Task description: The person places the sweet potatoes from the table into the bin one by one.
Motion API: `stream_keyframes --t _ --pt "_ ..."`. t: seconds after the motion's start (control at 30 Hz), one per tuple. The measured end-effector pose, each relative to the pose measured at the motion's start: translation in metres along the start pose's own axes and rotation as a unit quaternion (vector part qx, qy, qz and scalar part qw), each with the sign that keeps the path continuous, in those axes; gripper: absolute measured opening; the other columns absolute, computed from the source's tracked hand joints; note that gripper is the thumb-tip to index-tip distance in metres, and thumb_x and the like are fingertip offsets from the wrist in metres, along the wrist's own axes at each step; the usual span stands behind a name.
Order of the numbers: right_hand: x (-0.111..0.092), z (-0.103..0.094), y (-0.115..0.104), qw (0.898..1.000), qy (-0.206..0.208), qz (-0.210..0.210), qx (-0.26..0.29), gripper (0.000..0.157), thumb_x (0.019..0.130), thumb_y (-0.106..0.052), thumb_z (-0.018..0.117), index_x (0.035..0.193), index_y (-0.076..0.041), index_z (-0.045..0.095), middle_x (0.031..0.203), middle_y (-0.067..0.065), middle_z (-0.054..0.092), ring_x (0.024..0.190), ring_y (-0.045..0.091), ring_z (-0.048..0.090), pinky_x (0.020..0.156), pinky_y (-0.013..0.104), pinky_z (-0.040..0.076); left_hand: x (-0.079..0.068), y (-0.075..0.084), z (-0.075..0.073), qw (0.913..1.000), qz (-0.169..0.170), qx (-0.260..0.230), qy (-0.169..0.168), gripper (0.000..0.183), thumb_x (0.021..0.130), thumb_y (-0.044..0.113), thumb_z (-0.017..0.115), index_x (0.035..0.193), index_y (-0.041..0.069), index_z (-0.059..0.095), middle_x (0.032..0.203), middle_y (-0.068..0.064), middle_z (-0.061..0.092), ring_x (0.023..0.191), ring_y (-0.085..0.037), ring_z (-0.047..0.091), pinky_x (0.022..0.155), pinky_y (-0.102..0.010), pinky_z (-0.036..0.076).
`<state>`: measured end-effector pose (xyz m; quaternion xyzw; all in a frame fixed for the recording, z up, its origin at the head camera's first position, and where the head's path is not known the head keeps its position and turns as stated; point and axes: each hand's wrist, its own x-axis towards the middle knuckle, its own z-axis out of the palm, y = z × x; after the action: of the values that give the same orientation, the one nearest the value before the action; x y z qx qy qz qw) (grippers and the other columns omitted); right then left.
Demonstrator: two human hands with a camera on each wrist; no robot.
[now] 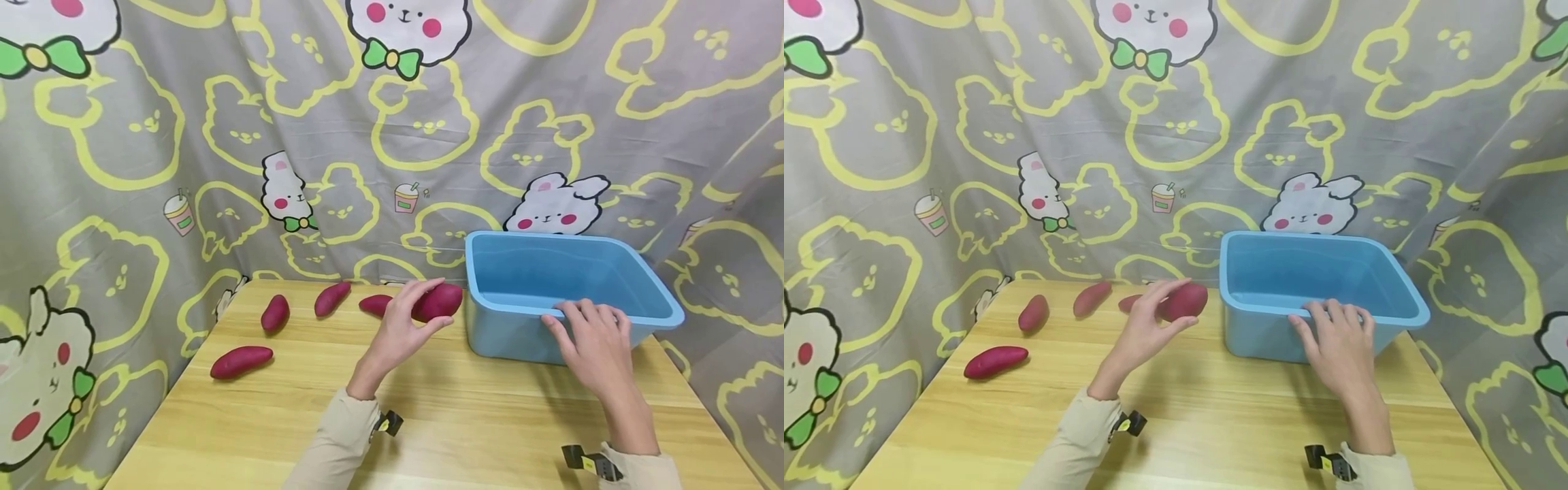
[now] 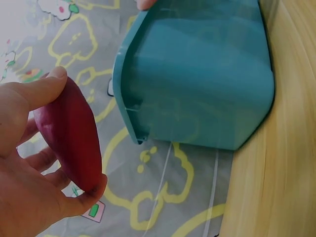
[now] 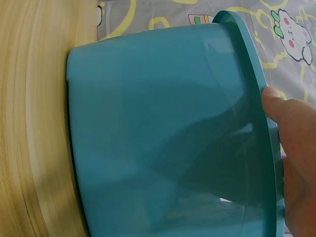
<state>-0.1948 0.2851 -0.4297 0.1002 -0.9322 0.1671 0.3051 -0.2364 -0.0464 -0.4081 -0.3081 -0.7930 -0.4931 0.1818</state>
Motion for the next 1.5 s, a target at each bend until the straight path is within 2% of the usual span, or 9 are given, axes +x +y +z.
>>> stream_keyframes --t 0.17,0.37,0.6,0.73,0.97,1.2,1.3,1.5 --pt "0.001 -0.001 0.000 1.000 0.005 -0.001 -0.001 0.035 0.099 -0.035 0.067 0.117 -0.005 0.066 0.116 0.024 0.062 0.113 0.048 0.046 0.103 0.071 0.020 0.003 0.001 0.002 1.0000 -0.001 0.005 -0.005 0.061 0.087 0.025 0.085 0.142 0.019 0.061 0.125 -0.001 0.062 0.108 -0.016 0.058 0.085 -0.032 0.056" --pt "0.000 0.000 0.000 1.000 0.008 -0.004 0.000 0.035 0.099 -0.035 0.068 0.116 -0.005 0.067 0.116 0.024 0.062 0.112 0.048 0.047 0.103 0.072 0.021 0.005 0.003 0.006 0.9997 -0.018 -0.008 -0.017 0.062 0.090 0.029 0.081 0.147 0.023 0.057 0.129 0.000 0.060 0.112 -0.015 0.056 0.086 -0.030 0.056" --pt "0.000 0.000 0.001 1.000 0.008 -0.004 0.003 0.035 0.099 -0.035 0.067 0.117 -0.005 0.067 0.116 0.025 0.062 0.113 0.048 0.046 0.103 0.072 0.020 0.009 0.005 0.013 0.9994 -0.024 -0.023 -0.007 0.058 0.102 0.028 0.067 0.154 0.017 0.047 0.136 -0.006 0.057 0.114 -0.019 0.055 0.087 -0.031 0.055" --pt "-0.001 0.001 0.001 1.000 0.008 -0.006 0.005 0.035 0.099 -0.035 0.067 0.117 -0.005 0.066 0.116 0.024 0.062 0.113 0.048 0.046 0.103 0.072 0.020 0.011 0.009 0.017 0.9988 -0.031 -0.038 0.000 0.055 0.104 0.027 0.062 0.155 0.015 0.046 0.136 -0.008 0.056 0.112 -0.021 0.057 0.086 -0.032 0.055" --pt "-0.001 0.001 0.002 1.000 0.009 -0.006 0.007 0.034 0.100 -0.035 0.066 0.116 -0.005 0.066 0.115 0.024 0.062 0.113 0.047 0.046 0.103 0.071 0.020 0.016 0.015 0.022 0.9963 -0.050 -0.068 0.012 0.051 0.104 0.033 0.060 0.153 0.023 0.048 0.138 -0.003 0.057 0.116 -0.021 0.057 0.089 -0.034 0.055" --pt "-0.001 0.001 0.002 1.000 0.007 -0.005 0.002 0.034 0.099 -0.034 0.068 0.116 -0.005 0.066 0.116 0.024 0.062 0.115 0.047 0.046 0.104 0.071 0.020 0.019 0.016 0.025 0.9921 -0.065 -0.107 -0.006 0.050 0.107 0.030 0.052 0.156 0.021 0.044 0.143 -0.007 0.054 0.122 -0.024 0.055 0.094 -0.037 0.054" --pt "-0.001 0.001 0.001 1.000 0.005 -0.006 0.002 0.034 0.098 -0.033 0.069 0.117 -0.005 0.066 0.116 0.024 0.062 0.114 0.048 0.046 0.103 0.072 0.020 0.020 0.018 0.025 0.9904 -0.068 -0.119 -0.016 0.052 0.106 0.027 0.052 0.157 0.019 0.042 0.142 -0.009 0.053 0.122 -0.024 0.054 0.094 -0.036 0.054" --pt "-0.001 0.001 0.001 1.000 0.014 -0.009 0.002 0.032 0.098 -0.033 0.069 0.116 -0.006 0.067 0.115 0.023 0.063 0.114 0.047 0.047 0.103 0.071 0.021 0.024 0.023 0.028 0.9907 -0.049 -0.124 -0.027 0.057 0.103 0.022 0.060 0.157 0.013 0.043 0.139 -0.011 0.052 0.121 -0.025 0.053 0.090 -0.032 0.054"
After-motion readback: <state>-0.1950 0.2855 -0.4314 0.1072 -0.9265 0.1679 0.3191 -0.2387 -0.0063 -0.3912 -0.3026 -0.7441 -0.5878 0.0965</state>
